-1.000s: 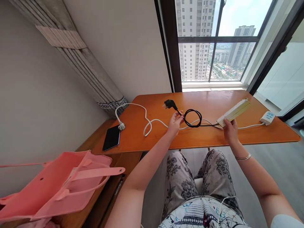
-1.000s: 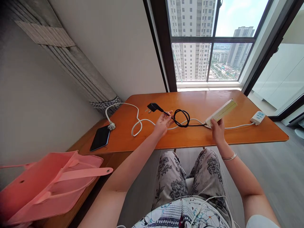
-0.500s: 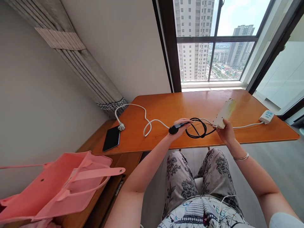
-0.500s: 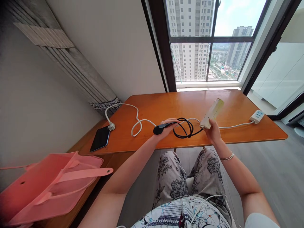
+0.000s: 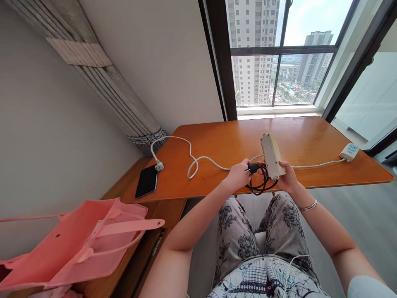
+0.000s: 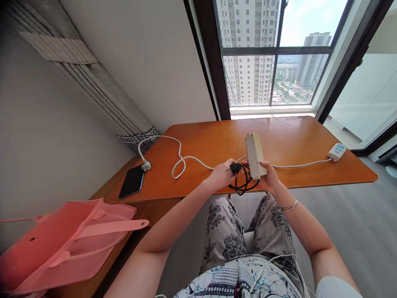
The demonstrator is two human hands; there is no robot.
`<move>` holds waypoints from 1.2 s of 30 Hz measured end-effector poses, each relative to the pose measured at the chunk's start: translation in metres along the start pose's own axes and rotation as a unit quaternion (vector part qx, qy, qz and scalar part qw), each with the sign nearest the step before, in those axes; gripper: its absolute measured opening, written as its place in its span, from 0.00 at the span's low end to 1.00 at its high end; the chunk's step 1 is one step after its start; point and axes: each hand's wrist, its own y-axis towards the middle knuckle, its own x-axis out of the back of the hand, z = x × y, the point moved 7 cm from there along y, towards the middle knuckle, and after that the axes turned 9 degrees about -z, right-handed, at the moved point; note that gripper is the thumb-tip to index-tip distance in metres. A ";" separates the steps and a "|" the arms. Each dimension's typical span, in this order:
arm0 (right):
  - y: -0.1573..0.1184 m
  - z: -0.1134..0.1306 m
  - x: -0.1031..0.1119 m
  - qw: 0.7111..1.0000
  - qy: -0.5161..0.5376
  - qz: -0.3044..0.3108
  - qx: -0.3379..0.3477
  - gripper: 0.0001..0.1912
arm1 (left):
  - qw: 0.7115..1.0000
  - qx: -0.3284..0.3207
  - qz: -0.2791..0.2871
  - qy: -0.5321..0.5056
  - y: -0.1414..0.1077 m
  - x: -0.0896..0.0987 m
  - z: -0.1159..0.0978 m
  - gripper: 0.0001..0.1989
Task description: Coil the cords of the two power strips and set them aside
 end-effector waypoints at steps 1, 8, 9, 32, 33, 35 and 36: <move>0.001 -0.001 -0.002 1.000 0.007 0.006 0.002 0.20 | 1.000 -0.013 0.006 0.019 0.000 -0.001 -0.003 0.12; 0.006 0.001 0.000 0.993 0.102 -0.027 0.056 0.18 | 0.991 -0.125 -0.009 0.046 0.001 0.002 -0.018 0.13; 0.006 0.002 0.000 0.991 0.112 -0.031 0.059 0.18 | 0.988 -0.137 -0.009 0.068 0.001 0.002 -0.018 0.13; 0.001 0.005 -0.005 0.973 0.221 0.034 0.061 0.19 | 0.978 0.054 0.110 -0.171 0.014 -0.019 0.000 0.18; 0.002 0.005 -0.006 0.974 0.215 0.033 0.062 0.20 | 0.976 0.063 0.104 -0.178 0.014 -0.019 0.000 0.17; 0.001 0.005 -0.008 0.978 0.196 0.031 0.069 0.20 | 0.972 0.075 0.100 -0.201 0.012 -0.020 -0.002 0.18; 0.001 0.005 -0.008 0.979 0.185 0.029 0.075 0.20 | 0.970 0.076 0.099 -0.209 0.011 -0.020 -0.003 0.18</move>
